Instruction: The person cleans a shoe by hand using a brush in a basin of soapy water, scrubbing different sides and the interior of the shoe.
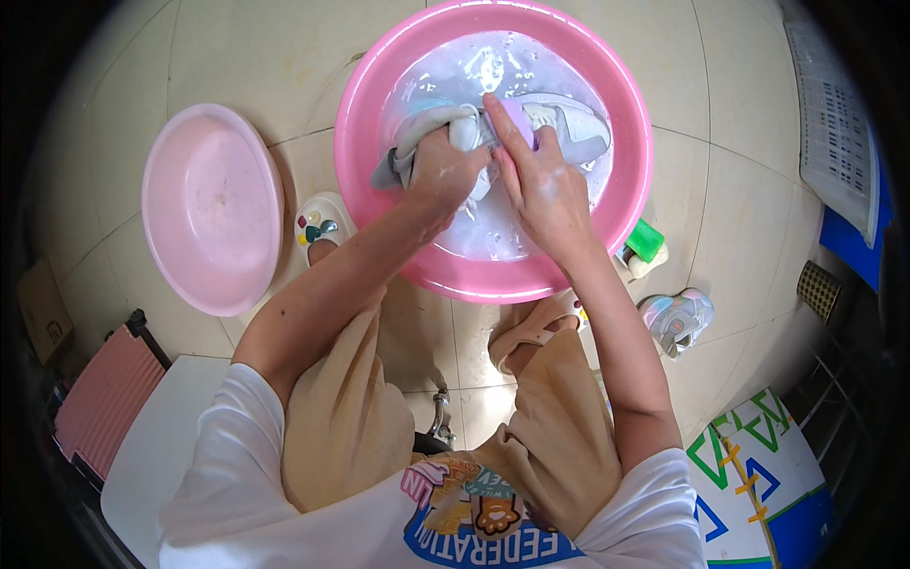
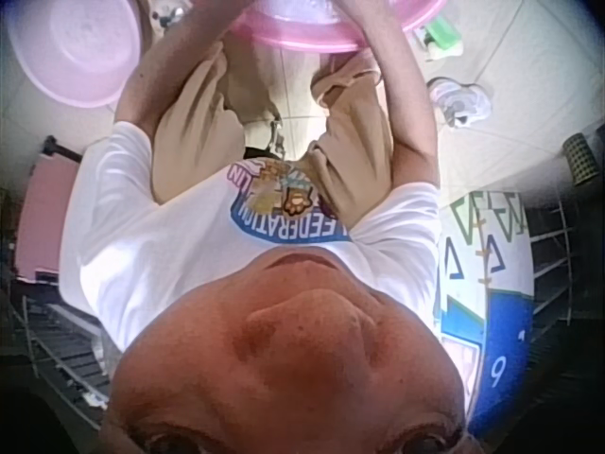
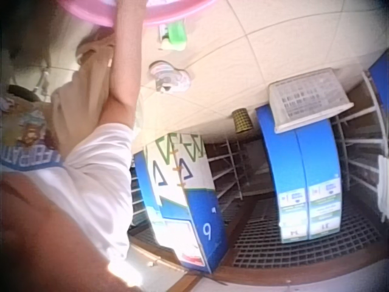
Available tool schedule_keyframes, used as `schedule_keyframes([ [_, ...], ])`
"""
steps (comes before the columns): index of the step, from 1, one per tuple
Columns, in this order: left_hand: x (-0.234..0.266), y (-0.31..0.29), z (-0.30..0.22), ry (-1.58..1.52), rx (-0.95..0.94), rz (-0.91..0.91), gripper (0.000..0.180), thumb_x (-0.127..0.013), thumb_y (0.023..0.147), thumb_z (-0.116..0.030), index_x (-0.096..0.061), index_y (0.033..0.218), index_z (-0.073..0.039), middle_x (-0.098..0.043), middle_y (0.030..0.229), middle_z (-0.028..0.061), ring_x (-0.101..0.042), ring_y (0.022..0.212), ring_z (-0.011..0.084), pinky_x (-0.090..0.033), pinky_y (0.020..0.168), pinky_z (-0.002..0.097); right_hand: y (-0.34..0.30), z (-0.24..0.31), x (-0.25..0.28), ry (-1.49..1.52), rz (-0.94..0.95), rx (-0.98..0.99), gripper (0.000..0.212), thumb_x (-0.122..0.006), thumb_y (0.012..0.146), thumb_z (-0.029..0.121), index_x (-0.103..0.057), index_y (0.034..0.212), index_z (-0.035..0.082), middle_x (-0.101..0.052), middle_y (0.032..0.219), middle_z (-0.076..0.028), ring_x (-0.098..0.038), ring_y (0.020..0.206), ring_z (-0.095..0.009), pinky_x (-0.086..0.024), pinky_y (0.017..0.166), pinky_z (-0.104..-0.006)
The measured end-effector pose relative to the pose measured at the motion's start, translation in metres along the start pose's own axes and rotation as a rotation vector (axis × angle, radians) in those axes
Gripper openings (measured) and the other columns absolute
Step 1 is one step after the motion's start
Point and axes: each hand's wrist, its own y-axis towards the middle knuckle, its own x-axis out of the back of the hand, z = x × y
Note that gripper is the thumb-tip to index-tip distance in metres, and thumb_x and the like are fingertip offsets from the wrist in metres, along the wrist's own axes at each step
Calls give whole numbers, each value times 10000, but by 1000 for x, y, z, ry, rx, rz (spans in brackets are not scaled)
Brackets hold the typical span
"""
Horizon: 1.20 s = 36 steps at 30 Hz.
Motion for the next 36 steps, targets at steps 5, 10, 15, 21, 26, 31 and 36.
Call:
schedule_keyframes([
  [5,-8,-3,-12,195,49,71,409,-713,806,-82,-609,1184,34,-653,1084,116,-632,903,162,-513,774,305,32,-17,-5,-273,-88,-114,520,-544,948,274,-413,1450,303,-562,833,-208,-613,544,-336,-508,471,-447],
  [10,6,-4,-5,184,-160,35,351,-700,829,-75,-624,1155,31,-661,1054,106,-629,925,168,-511,803,312,12,1,1,-163,-78,-111,517,-540,943,290,-423,1446,307,-560,824,-200,-616,536,-338,-510,462,-436],
  [15,-3,1,4,301,-195,79,312,-710,832,-75,-656,1124,20,-669,1059,83,-629,930,154,-504,808,291,55,-22,-15,-401,-120,-170,530,-538,938,296,-417,1454,308,-578,855,-223,-650,598,-356,-519,487,-454],
  [21,13,-7,-2,235,-159,54,324,-722,834,-114,-665,1128,9,-675,1020,49,-624,921,149,-493,837,303,10,21,16,-79,-73,-113,537,-543,945,280,-408,1464,304,-560,789,-207,-604,524,-349,-493,446,-450],
  [26,-1,-11,-1,245,-172,123,306,-715,835,-109,-669,1112,13,-677,1025,56,-616,932,135,-485,830,284,32,-20,-14,-363,-149,-153,502,-543,945,266,-446,1437,285,-565,791,-202,-595,507,-350,-474,429,-448],
  [31,11,-10,-9,379,-178,41,302,-709,826,-88,-668,1107,14,-672,1056,76,-629,903,131,-504,785,291,20,2,5,-127,-203,-192,478,-549,942,261,-476,1413,289,-571,800,-207,-590,480,-341,-475,431,-444],
  [36,2,-12,-2,121,-103,119,285,-703,799,-99,-675,1056,19,-681,946,81,-622,853,149,-493,752,300,33,-8,-12,-250,-113,-143,483,-543,946,282,-466,1423,256,-592,839,-235,-611,507,-343,-485,443,-463],
])
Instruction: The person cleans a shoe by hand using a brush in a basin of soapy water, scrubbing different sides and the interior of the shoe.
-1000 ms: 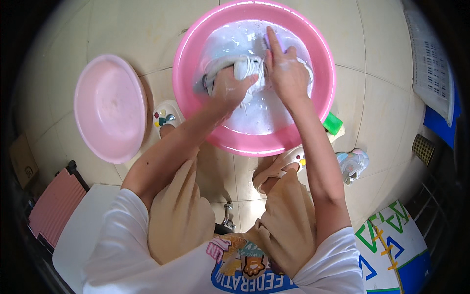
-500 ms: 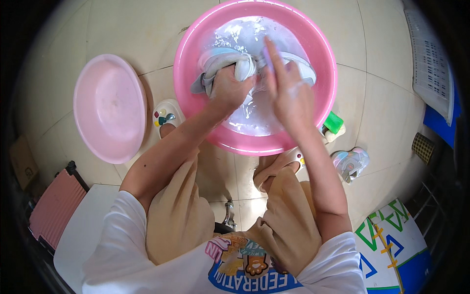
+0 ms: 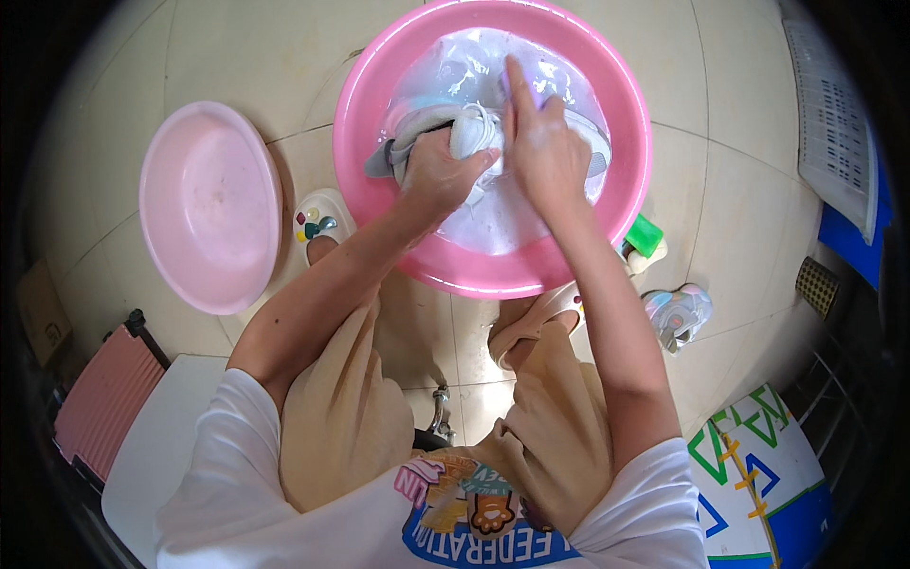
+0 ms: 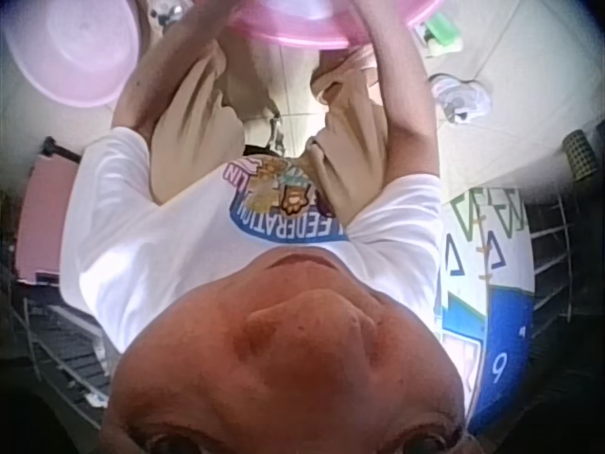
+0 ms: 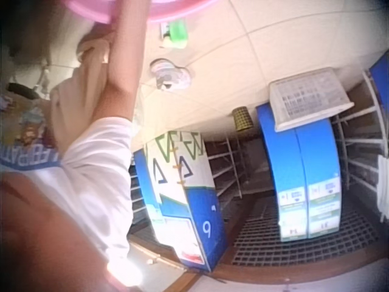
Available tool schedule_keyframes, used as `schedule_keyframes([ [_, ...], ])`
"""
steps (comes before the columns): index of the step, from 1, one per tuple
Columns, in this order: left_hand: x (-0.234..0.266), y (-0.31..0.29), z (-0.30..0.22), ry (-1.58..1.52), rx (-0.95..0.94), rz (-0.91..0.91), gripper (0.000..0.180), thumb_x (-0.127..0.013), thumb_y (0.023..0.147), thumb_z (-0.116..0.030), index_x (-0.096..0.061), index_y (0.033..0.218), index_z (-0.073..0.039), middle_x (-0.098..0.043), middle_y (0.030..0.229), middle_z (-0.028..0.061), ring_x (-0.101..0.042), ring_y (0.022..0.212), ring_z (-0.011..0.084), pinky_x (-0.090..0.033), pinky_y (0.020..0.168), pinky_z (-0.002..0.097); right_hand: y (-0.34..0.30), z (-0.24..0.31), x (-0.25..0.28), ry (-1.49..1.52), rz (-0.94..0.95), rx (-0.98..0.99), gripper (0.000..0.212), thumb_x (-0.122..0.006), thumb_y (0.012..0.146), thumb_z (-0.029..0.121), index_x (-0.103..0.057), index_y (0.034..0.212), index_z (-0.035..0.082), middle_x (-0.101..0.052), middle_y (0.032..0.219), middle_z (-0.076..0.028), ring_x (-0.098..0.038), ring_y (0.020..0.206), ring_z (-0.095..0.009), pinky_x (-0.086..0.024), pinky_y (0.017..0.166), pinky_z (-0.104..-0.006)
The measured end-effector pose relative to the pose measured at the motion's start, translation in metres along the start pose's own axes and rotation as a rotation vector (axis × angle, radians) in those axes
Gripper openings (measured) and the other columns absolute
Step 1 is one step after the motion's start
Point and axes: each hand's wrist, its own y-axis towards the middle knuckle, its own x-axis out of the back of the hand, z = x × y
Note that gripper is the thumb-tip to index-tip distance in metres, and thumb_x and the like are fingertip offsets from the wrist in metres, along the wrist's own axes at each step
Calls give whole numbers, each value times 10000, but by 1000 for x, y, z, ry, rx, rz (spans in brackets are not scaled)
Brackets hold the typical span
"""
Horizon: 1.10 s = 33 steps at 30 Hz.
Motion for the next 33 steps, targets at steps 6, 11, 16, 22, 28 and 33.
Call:
schedule_keyframes([
  [6,11,-4,-4,59,-16,-48,325,-708,798,-92,-657,1096,27,-682,971,81,-621,845,151,-497,744,311,-16,-1,21,285,-41,-24,507,-505,969,281,-403,1465,262,-580,785,-228,-626,567,-375,-501,469,-473],
  [11,4,-1,1,128,-36,20,303,-710,783,-110,-678,1051,27,-690,922,106,-627,831,153,-501,735,331,-13,-4,2,-28,30,-17,517,-539,948,285,-425,1453,269,-576,788,-212,-605,517,-354,-485,444,-463],
  [16,11,1,2,222,-151,-37,306,-698,831,-73,-646,1118,20,-664,1010,60,-619,896,118,-497,776,282,-20,-3,20,166,-26,-66,515,-573,927,296,-461,1429,260,-567,785,-197,-601,503,-329,-479,442,-462],
  [22,2,1,8,40,-96,-23,262,-706,790,-111,-690,1017,18,-691,910,96,-636,839,171,-499,758,333,-7,-1,1,-15,42,-53,520,-562,935,295,-442,1441,289,-577,789,-204,-602,507,-337,-493,452,-461],
  [28,8,-1,-8,105,-15,-63,331,-697,789,-98,-656,1089,35,-681,1005,108,-623,921,166,-490,804,319,-26,6,30,170,10,-48,534,-556,929,287,-433,1448,285,-587,785,-207,-602,510,-347,-502,456,-454],
  [33,1,0,5,-4,22,24,302,-690,782,-83,-665,1064,22,-676,994,105,-616,915,159,-489,801,313,-6,-11,-3,-28,2,-42,516,-559,926,287,-458,1432,286,-586,788,-209,-596,475,-337,-482,436,-474],
])
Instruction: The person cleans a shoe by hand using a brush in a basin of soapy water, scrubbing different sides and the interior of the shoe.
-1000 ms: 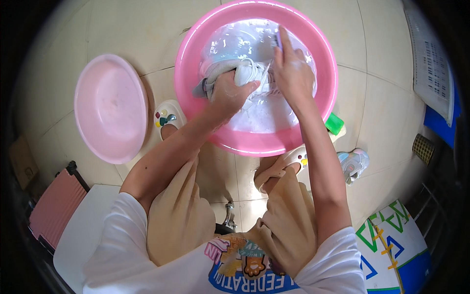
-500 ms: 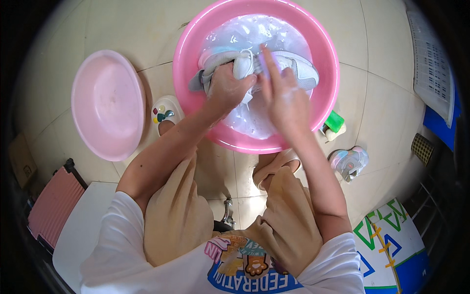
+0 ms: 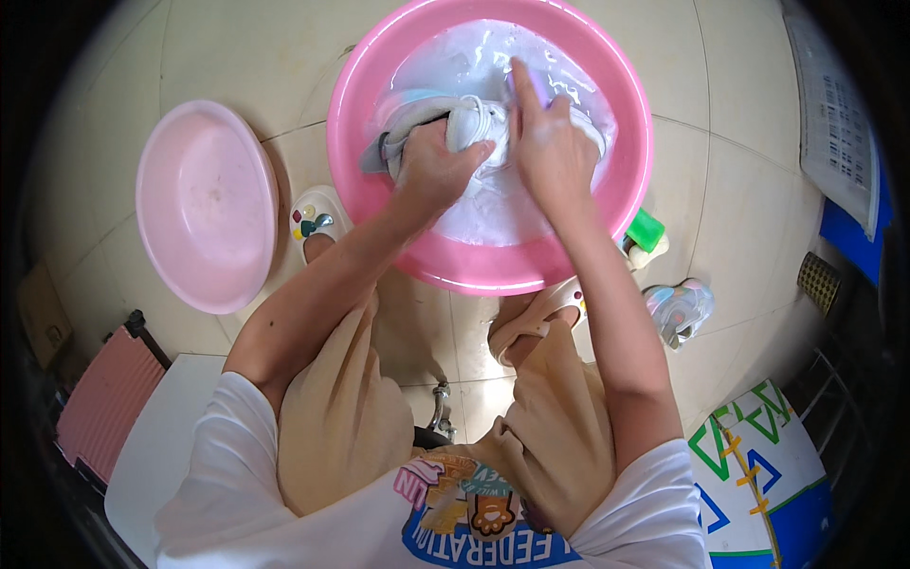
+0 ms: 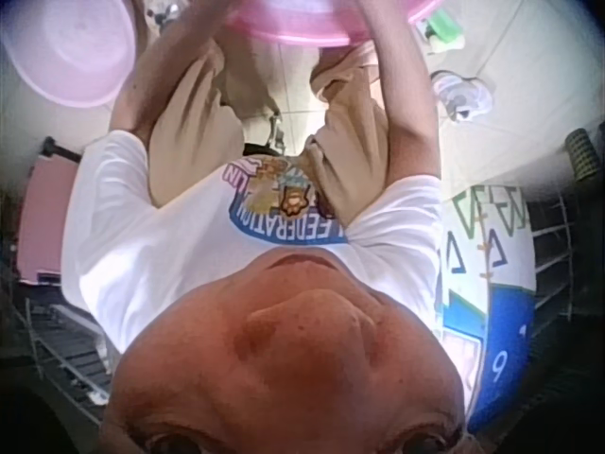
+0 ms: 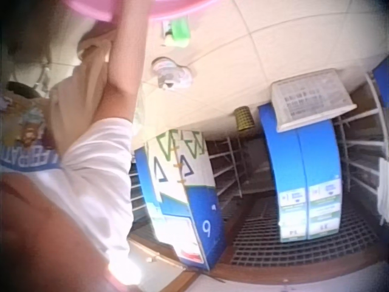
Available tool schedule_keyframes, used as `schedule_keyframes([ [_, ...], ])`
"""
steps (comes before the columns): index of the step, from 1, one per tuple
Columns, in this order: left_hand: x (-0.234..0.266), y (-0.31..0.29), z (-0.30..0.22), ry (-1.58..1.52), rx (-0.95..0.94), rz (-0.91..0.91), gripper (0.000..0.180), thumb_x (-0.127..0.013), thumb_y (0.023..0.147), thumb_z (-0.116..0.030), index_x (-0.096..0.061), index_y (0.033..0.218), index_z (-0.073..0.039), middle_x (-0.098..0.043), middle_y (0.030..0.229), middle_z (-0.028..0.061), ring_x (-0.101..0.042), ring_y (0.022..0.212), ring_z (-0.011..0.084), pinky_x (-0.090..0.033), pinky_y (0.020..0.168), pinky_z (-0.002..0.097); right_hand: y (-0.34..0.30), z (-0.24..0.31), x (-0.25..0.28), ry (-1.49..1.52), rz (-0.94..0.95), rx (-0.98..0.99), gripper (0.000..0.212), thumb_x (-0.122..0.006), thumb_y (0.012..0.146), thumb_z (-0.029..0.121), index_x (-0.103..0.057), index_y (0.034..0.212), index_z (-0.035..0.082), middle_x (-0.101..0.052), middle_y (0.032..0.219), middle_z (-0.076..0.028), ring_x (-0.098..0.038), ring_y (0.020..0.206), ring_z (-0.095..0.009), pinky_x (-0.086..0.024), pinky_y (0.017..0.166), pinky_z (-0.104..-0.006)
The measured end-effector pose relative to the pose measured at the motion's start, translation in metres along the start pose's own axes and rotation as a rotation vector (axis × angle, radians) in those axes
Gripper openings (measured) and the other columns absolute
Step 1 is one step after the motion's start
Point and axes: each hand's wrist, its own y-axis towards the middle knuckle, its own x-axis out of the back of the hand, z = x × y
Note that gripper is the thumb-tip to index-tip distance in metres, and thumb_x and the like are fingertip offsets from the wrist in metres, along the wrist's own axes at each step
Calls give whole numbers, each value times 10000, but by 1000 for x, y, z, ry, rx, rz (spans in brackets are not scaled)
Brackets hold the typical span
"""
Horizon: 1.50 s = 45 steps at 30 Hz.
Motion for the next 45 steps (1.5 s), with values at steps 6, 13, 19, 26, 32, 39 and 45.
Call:
schedule_keyframes([
  [6,6,-2,-5,30,-116,-73,268,-685,792,-77,-673,1042,17,-676,901,73,-616,825,135,-491,743,300,-20,18,28,191,-24,-21,517,-564,926,297,-458,1432,281,-583,796,-215,-622,538,-348,-485,462,-465],
  [13,-3,-7,-9,95,-96,-81,339,-675,841,-56,-602,1162,25,-649,1044,77,-629,900,131,-509,772,277,12,-18,6,-38,-2,-142,528,-515,945,332,-410,1460,284,-616,890,-247,-651,629,-376,-521,550,-494],
  [19,11,-4,-4,-132,-7,4,373,-686,849,-54,-565,1188,42,-645,1066,105,-639,921,150,-528,787,289,-15,-60,4,237,-83,-208,533,-475,973,341,-350,1488,288,-620,933,-244,-651,730,-411,-524,663,-505],
  [26,2,-1,-3,-196,30,14,393,-683,856,-58,-546,1208,50,-636,1091,114,-634,948,154,-529,798,281,-23,-66,-10,84,-91,-281,570,-480,966,352,-307,1505,286,-588,979,-267,-632,629,-414,-533,579,-488],
  [32,-1,11,13,-279,97,36,458,-674,836,-65,-526,1260,25,-643,1076,87,-630,922,146,-519,759,260,-8,-54,-25,-10,-6,-294,566,-499,946,361,-353,1488,287,-580,905,-224,-652,644,-397,-543,558,-465],
  [39,-9,10,7,-262,44,-97,443,-689,807,-3,-551,1226,26,-646,1063,77,-629,941,145,-514,809,270,-18,-25,-4,394,-87,-53,565,-531,939,320,-372,1481,287,-603,958,-252,-659,750,-411,-545,610,-469],
  [45,-15,12,1,-133,-118,-177,413,-680,786,24,-597,1191,28,-654,1042,77,-628,912,153,-520,799,292,-3,-6,4,14,-41,63,578,-593,889,249,-432,1441,309,-564,790,-173,-615,501,-303,-480,424,-431],
])
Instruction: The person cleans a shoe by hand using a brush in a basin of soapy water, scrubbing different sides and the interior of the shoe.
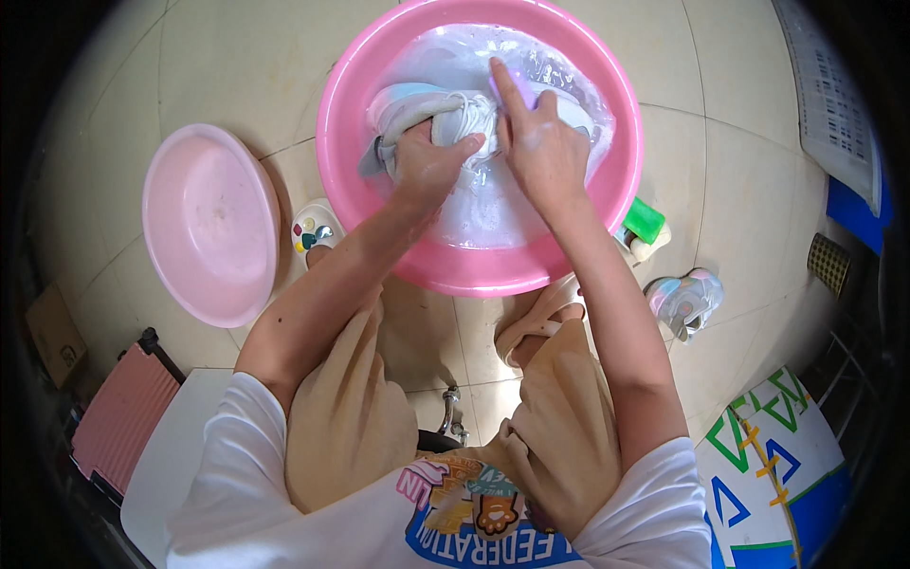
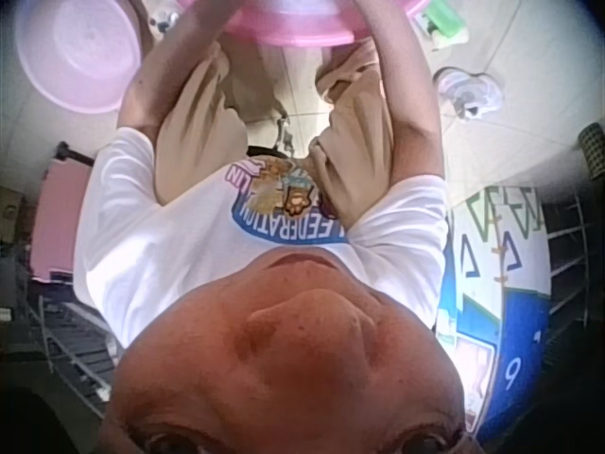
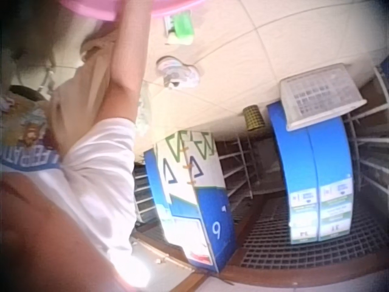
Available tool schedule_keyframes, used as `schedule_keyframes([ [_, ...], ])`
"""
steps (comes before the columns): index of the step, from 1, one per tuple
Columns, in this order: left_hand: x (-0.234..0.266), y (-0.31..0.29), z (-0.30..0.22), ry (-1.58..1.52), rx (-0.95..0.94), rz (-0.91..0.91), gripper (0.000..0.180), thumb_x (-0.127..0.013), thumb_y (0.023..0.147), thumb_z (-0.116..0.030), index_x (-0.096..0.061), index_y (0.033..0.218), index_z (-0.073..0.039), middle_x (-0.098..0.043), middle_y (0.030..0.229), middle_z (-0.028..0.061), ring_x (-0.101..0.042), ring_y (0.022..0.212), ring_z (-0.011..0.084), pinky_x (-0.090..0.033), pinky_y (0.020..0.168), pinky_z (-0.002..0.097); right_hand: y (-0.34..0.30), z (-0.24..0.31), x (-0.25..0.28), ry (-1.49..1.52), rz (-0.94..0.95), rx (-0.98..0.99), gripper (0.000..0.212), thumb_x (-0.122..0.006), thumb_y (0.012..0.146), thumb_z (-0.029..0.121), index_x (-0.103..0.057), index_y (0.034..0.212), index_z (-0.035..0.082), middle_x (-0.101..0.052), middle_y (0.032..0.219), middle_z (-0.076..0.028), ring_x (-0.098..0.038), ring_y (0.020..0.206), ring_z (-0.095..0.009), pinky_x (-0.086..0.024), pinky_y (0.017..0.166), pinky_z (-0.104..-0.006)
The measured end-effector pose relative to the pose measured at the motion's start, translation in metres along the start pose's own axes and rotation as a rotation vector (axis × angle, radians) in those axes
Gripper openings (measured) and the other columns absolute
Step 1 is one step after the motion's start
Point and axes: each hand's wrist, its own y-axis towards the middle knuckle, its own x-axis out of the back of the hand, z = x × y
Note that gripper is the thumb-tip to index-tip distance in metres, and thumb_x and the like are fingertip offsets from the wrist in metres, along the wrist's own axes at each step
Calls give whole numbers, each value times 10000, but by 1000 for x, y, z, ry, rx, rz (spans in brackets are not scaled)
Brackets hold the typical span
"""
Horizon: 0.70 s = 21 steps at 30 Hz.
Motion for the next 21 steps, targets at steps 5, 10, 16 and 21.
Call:
schedule_keyframes([
  [5,4,0,-9,176,88,18,446,-700,797,16,-581,1226,12,-634,1156,88,-611,1021,157,-505,880,288,-9,12,14,146,-14,-17,582,-603,884,258,-436,1439,311,-572,792,-184,-613,497,-308,-473,409,-423],
  [10,4,-2,-6,55,17,63,405,-710,774,-14,-621,1166,40,-660,1070,94,-624,949,153,-508,821,287,-1,-11,1,7,-26,-24,564,-593,895,271,-440,1436,307,-578,789,-190,-601,482,-316,-467,399,-428],
  [16,11,-6,-8,-43,52,45,364,-707,780,-2,-636,1135,40,-666,1061,93,-628,952,147,-511,801,277,-27,18,11,122,-37,85,545,-587,894,235,-466,1421,306,-572,788,-194,-605,498,-316,-467,409,-428],
  [21,6,-3,-10,-70,164,59,398,-705,790,6,-604,1174,33,-665,1031,83,-639,910,150,-520,771,271,-14,2,5,78,2,-109,610,-614,870,231,-430,1445,318,-565,797,-196,-592,485,-314,-473,415,-436],
])
